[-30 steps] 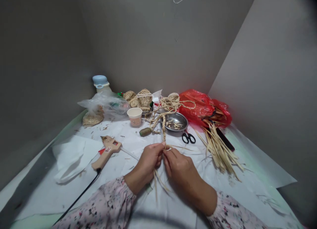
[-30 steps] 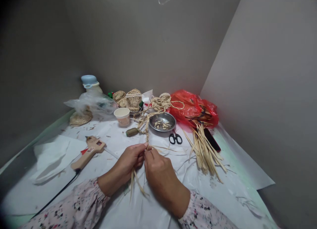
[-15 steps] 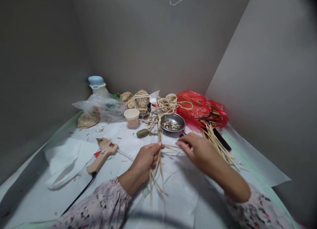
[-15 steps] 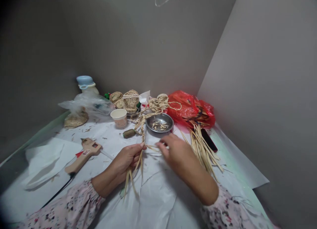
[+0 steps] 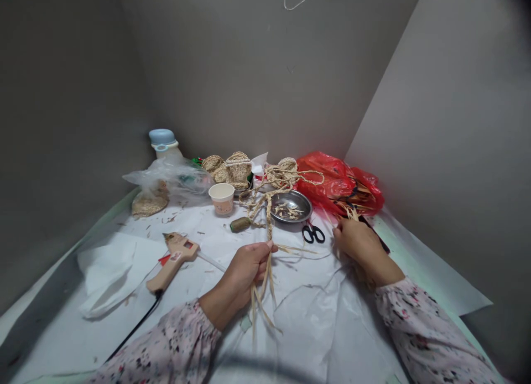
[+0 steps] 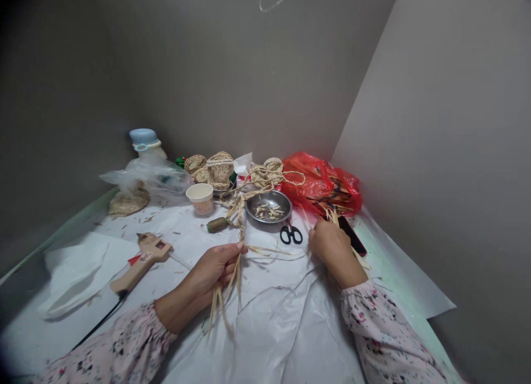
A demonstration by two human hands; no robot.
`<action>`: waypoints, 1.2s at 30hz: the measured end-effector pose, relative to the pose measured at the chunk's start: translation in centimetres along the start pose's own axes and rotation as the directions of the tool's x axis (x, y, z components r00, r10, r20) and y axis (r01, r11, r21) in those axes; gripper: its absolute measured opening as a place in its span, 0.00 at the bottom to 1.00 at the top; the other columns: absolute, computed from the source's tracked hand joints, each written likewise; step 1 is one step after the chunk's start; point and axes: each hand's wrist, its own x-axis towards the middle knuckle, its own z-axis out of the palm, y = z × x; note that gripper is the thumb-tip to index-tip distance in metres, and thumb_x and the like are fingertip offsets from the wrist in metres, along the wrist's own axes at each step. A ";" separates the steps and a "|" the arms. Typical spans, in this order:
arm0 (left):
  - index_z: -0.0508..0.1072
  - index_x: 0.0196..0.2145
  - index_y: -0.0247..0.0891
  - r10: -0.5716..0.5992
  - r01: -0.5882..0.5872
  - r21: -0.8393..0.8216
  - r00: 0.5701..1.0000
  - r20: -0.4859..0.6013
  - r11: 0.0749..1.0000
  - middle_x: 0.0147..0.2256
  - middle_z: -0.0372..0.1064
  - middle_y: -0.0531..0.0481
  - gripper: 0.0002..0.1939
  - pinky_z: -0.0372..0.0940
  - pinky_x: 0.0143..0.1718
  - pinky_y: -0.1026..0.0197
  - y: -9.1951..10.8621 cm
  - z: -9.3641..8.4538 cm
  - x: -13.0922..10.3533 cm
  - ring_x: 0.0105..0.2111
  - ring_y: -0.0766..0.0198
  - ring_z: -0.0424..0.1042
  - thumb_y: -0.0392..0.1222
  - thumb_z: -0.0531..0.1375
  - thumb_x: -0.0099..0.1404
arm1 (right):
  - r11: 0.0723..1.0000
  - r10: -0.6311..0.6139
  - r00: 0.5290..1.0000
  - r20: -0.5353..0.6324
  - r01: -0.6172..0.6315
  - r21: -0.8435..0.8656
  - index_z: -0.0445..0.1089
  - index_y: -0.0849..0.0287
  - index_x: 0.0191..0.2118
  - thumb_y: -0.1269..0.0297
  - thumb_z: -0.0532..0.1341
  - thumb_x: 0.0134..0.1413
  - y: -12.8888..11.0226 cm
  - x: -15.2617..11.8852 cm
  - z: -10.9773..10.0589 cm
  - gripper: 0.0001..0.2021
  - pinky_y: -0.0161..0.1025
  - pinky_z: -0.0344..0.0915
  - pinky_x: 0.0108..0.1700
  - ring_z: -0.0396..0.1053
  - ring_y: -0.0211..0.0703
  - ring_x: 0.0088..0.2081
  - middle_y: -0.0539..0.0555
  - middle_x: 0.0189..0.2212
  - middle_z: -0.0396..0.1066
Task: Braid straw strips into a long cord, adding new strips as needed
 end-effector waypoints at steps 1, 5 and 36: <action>0.70 0.30 0.32 -0.002 0.002 -0.011 1.000 0.004 1.000 0.14 0.43 0.65 0.15 0.35 0.15 0.70 0.0 0.0 0.0 0.13 0.77 0.39 0.49 0.64 0.55 | 0.994 -0.028 0.998 -0.061 0.034 0.108 0.74 0.64 0.37 0.63 0.53 0.56 0.0 0.1 -0.2 0.14 0.42 0.63 0.37 0.73 0.53 0.37 0.65 0.34 0.75; 0.71 0.30 0.31 -0.002 0.003 -0.036 1.000 0.017 0.999 0.15 0.43 0.65 0.14 0.35 0.14 0.70 -0.1 -0.2 0.2 0.14 0.78 0.39 0.48 0.64 0.56 | 0.718 -0.117 0.946 -0.302 0.291 0.633 0.68 0.60 0.35 0.55 0.52 0.59 -1.1 -0.6 -1.0 0.14 0.36 0.61 0.29 0.67 0.41 0.25 0.54 0.27 0.72; 0.60 0.23 0.36 0.013 -0.007 -0.104 0.999 0.052 0.995 0.15 0.43 0.65 0.18 0.34 0.14 0.71 -0.1 0.0 0.0 0.14 0.79 0.37 0.48 0.65 0.55 | 0.115 -0.802 0.259 -0.539 0.952 0.285 0.61 0.59 0.51 0.76 0.52 0.57 -6.8 -7.3 2.3 0.16 0.47 0.67 0.54 0.67 0.47 0.54 0.64 0.50 0.70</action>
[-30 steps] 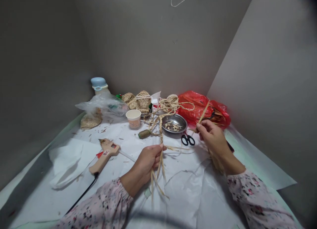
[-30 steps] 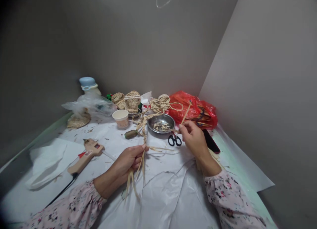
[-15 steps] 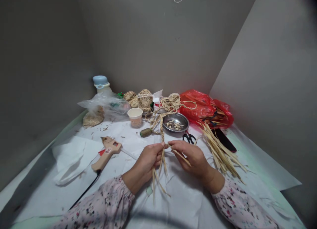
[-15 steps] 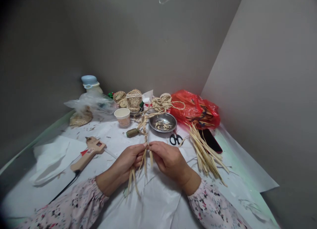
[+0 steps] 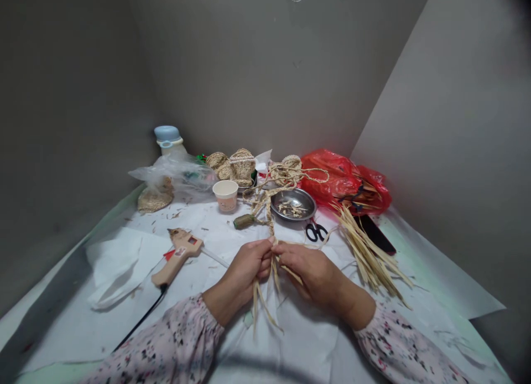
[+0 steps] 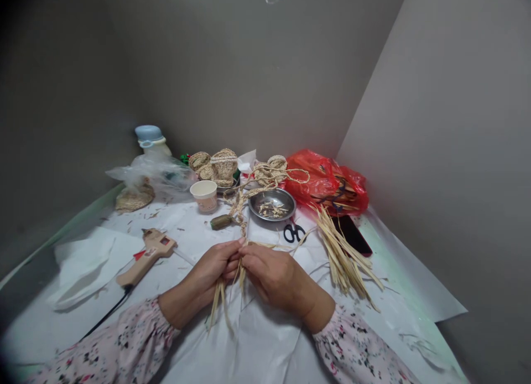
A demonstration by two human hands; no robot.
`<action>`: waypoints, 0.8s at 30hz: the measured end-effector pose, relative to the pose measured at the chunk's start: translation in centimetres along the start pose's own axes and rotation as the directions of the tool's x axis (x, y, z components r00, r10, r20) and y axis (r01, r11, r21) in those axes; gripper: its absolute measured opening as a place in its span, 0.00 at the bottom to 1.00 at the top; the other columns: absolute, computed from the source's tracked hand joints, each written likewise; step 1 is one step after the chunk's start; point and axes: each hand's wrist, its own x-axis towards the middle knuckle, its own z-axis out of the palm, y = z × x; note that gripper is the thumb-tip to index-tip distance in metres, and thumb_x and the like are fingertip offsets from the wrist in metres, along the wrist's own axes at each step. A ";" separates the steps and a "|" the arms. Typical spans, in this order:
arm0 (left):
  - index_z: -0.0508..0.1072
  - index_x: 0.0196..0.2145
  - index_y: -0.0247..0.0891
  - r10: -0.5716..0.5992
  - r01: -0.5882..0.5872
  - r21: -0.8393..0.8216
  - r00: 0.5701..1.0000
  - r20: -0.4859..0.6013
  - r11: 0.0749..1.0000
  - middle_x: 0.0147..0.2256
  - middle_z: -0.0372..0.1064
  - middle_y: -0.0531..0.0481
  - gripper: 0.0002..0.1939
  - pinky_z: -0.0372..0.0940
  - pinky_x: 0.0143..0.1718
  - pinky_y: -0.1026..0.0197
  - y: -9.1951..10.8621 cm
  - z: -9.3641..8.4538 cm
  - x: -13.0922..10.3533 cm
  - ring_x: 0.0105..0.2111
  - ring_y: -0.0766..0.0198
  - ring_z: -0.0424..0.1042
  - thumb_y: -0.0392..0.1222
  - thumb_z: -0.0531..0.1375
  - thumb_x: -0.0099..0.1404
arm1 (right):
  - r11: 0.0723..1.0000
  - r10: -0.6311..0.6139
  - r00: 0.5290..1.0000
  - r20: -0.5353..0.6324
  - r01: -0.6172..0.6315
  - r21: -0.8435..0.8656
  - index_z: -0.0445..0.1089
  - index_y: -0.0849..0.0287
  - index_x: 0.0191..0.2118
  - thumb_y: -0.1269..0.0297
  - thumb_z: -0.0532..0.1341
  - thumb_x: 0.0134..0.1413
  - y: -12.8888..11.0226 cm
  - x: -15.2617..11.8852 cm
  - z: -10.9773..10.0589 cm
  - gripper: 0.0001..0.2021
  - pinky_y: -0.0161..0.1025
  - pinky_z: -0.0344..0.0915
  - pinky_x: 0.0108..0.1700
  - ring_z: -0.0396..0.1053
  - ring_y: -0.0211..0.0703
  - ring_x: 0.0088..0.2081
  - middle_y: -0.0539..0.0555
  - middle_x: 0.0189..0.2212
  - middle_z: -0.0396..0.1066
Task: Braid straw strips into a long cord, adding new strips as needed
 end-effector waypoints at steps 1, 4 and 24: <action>0.61 0.23 0.35 -0.004 0.004 -0.001 1.000 0.002 1.000 0.15 0.43 0.65 0.18 0.34 0.14 0.71 0.0 0.0 0.0 0.14 0.79 0.37 0.48 0.65 0.55 | 1.000 0.002 1.000 0.001 -0.002 0.001 0.61 0.59 0.51 0.76 0.52 0.57 0.0 0.0 0.0 0.16 0.48 0.67 0.54 0.66 0.48 0.55 0.64 0.50 0.70; 0.61 0.24 0.35 -0.008 0.009 -0.021 1.000 0.018 1.000 0.16 0.43 0.64 0.17 0.34 0.14 0.71 0.0 0.0 0.1 0.15 0.79 0.37 0.47 0.65 0.55 | 1.000 0.010 1.000 0.006 -0.010 0.002 0.60 0.58 0.50 0.76 0.52 0.56 0.0 0.0 0.0 0.16 0.48 0.67 0.54 0.65 0.48 0.55 0.64 0.50 0.69; 0.63 0.24 0.36 0.041 -0.039 0.068 0.999 -0.022 0.997 0.16 0.44 0.64 0.17 0.36 0.15 0.70 -0.1 0.2 -0.1 0.14 0.78 0.39 0.49 0.64 0.55 | 0.997 0.075 0.995 -0.059 -0.074 0.007 0.61 0.58 0.51 0.78 0.54 0.50 -0.2 0.1 0.3 0.21 0.49 0.65 0.53 0.66 0.49 0.52 0.61 0.48 0.69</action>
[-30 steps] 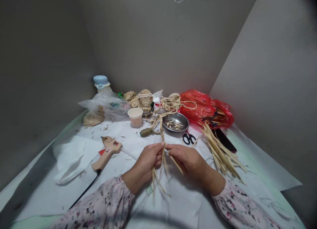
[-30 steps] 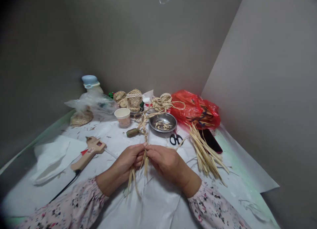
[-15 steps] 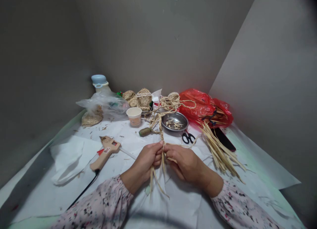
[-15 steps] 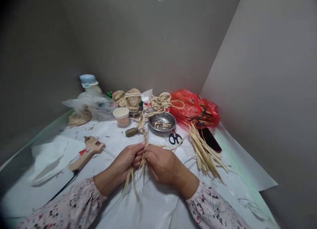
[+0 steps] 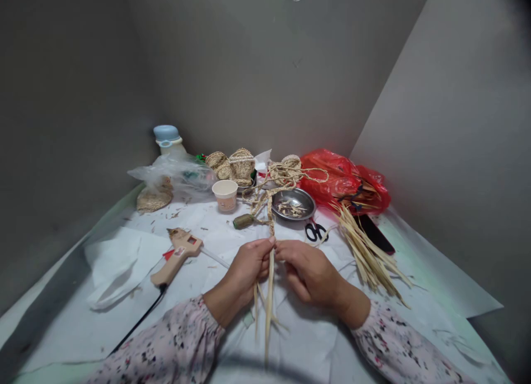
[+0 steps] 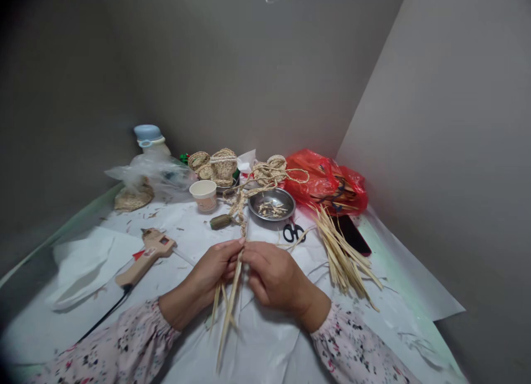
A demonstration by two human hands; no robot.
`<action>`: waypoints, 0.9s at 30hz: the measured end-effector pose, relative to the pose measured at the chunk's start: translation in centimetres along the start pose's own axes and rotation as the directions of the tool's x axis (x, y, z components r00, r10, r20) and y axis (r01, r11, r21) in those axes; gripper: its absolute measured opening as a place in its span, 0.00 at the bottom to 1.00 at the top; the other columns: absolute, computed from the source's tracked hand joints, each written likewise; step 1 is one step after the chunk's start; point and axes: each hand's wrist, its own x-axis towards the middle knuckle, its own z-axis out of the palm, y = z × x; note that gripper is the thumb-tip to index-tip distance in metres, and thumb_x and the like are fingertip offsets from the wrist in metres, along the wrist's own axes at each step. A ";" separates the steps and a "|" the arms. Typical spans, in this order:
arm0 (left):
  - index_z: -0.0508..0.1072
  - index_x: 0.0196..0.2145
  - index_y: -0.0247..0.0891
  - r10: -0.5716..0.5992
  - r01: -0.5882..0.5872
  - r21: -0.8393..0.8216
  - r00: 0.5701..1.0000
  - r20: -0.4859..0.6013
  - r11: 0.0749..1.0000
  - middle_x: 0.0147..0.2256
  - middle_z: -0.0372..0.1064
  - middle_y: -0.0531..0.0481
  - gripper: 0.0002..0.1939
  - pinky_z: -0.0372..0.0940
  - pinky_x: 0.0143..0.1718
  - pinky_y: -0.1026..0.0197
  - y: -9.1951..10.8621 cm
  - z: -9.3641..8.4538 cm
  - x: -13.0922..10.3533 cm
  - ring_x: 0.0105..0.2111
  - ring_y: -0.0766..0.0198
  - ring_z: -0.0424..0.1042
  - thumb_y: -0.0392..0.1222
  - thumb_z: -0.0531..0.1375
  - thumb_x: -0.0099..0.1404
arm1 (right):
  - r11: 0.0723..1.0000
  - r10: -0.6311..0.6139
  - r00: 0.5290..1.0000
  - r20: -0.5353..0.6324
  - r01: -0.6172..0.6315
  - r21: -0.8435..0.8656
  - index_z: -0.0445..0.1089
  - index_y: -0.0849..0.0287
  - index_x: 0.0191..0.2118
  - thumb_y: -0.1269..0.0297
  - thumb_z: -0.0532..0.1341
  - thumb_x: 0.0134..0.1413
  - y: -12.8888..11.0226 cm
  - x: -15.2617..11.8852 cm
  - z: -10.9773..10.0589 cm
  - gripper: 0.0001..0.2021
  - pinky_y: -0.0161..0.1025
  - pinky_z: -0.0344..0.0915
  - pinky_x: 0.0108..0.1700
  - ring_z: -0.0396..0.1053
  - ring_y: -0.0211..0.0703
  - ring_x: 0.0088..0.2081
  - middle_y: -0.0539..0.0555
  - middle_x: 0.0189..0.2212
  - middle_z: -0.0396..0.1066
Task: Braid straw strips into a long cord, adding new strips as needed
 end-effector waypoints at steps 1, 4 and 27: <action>0.64 0.26 0.35 -0.005 0.005 0.025 1.000 -0.011 1.000 0.16 0.44 0.64 0.16 0.36 0.15 0.70 0.0 0.0 0.0 0.14 0.77 0.40 0.50 0.64 0.55 | 0.998 0.053 0.996 -0.065 -0.054 -0.011 0.61 0.58 0.51 0.77 0.53 0.51 0.2 -0.1 0.1 0.20 0.48 0.65 0.52 0.66 0.48 0.51 0.60 0.47 0.69; 0.68 0.29 0.34 -0.024 0.025 0.110 1.000 -0.016 0.994 0.15 0.44 0.64 0.16 0.35 0.16 0.69 -0.1 0.1 -0.2 0.14 0.77 0.40 0.52 0.62 0.56 | 0.968 0.246 0.953 -0.178 -0.252 -0.013 0.63 0.58 0.50 0.75 0.53 0.56 0.9 -0.3 0.3 0.16 0.46 0.66 0.50 0.68 0.47 0.47 0.59 0.43 0.70; 0.66 0.22 0.36 0.125 -0.117 0.453 0.992 0.012 0.884 0.16 0.47 0.60 0.17 0.39 0.19 0.65 -0.1 0.7 -0.6 0.17 0.72 0.44 0.53 0.59 0.57 | 0.832 0.553 0.828 -0.096 -0.542 0.123 0.65 0.58 0.30 0.73 0.57 0.52 0.7 0.1 1.0 0.04 0.37 0.63 0.36 0.66 0.41 0.33 0.52 0.30 0.68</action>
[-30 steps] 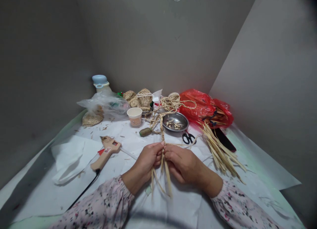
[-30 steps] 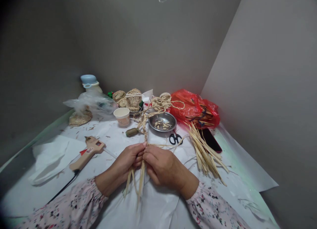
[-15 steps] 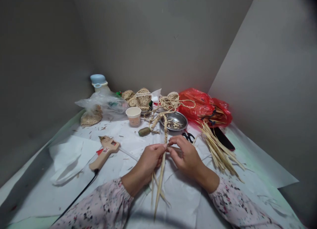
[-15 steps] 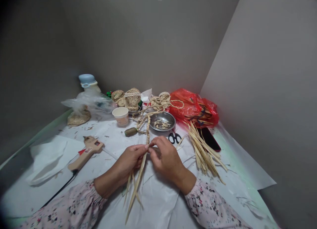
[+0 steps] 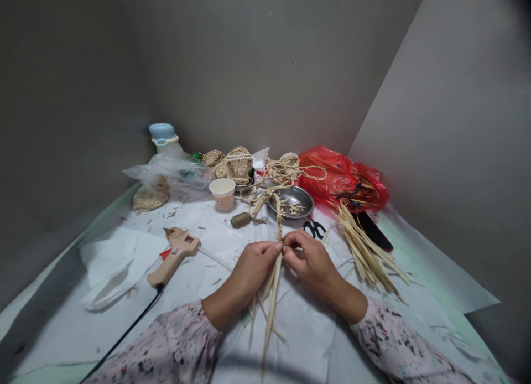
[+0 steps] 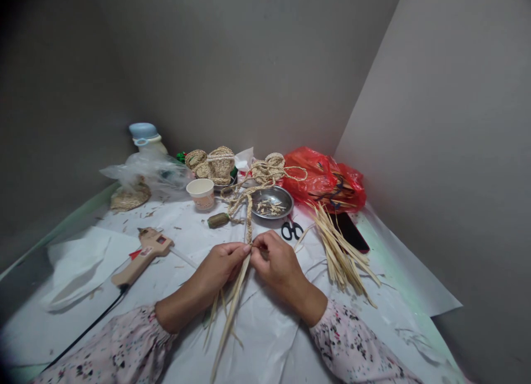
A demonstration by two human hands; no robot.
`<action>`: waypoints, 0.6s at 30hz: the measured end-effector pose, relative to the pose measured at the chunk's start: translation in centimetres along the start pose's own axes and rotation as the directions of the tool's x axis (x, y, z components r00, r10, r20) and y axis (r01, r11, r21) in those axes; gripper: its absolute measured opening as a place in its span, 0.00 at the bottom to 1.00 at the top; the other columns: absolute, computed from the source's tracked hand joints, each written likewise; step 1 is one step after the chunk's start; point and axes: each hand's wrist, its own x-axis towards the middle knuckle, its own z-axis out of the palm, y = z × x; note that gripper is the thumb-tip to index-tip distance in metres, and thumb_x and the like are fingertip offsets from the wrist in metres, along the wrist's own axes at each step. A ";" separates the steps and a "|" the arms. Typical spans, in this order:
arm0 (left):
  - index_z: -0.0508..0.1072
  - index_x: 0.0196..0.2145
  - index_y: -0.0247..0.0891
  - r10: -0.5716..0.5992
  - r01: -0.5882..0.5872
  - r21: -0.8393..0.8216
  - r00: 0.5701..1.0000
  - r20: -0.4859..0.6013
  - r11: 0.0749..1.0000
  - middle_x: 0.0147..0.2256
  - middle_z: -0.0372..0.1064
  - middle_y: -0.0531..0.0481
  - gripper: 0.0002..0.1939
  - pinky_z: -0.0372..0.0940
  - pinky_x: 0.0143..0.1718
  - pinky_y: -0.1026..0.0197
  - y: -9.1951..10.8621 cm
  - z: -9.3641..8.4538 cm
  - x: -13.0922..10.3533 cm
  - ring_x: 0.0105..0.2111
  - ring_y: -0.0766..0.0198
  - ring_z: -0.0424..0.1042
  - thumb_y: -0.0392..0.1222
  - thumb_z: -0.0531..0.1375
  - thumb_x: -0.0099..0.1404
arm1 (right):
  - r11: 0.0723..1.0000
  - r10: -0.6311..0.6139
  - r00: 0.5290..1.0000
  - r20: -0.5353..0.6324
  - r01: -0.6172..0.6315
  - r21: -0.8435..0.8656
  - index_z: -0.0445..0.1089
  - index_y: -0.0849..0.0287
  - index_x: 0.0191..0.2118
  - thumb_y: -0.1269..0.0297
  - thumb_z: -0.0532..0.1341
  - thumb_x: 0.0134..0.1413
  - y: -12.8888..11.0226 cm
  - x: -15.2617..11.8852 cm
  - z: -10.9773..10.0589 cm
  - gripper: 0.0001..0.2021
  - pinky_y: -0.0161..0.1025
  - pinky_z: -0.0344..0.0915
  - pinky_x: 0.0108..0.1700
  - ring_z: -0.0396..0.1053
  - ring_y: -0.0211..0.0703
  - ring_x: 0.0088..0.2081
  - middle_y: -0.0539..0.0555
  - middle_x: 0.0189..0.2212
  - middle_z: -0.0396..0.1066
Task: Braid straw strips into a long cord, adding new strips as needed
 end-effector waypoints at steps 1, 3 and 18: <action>0.67 0.22 0.36 0.007 -0.007 0.011 1.000 0.002 1.000 0.16 0.47 0.61 0.17 0.40 0.20 0.65 0.1 0.0 0.0 0.17 0.72 0.44 0.52 0.59 0.57 | 1.000 0.010 1.000 -0.001 -0.010 -0.003 0.65 0.58 0.31 0.73 0.57 0.52 0.1 0.0 0.0 0.04 0.37 0.62 0.36 0.66 0.41 0.33 0.52 0.30 0.68; 0.68 0.23 0.36 0.021 -0.021 0.041 1.000 0.011 0.999 0.16 0.47 0.61 0.15 0.41 0.20 0.66 0.3 0.1 0.0 0.17 0.71 0.44 0.51 0.58 0.58 | 1.000 0.025 1.000 -0.003 -0.025 -0.009 0.66 0.59 0.32 0.73 0.56 0.52 0.4 0.0 0.1 0.03 0.37 0.62 0.36 0.66 0.41 0.33 0.52 0.30 0.68; 0.74 0.22 0.36 0.086 -0.084 0.105 0.996 -0.022 0.991 0.15 0.53 0.58 0.11 0.46 0.22 0.66 1.0 0.0 -0.3 0.19 0.68 0.50 0.45 0.58 0.55 | 0.984 0.032 0.986 0.163 -0.059 0.168 0.66 0.59 0.45 0.69 0.51 0.62 0.0 0.0 -0.7 0.10 0.38 0.64 0.41 0.69 0.40 0.37 0.53 0.35 0.71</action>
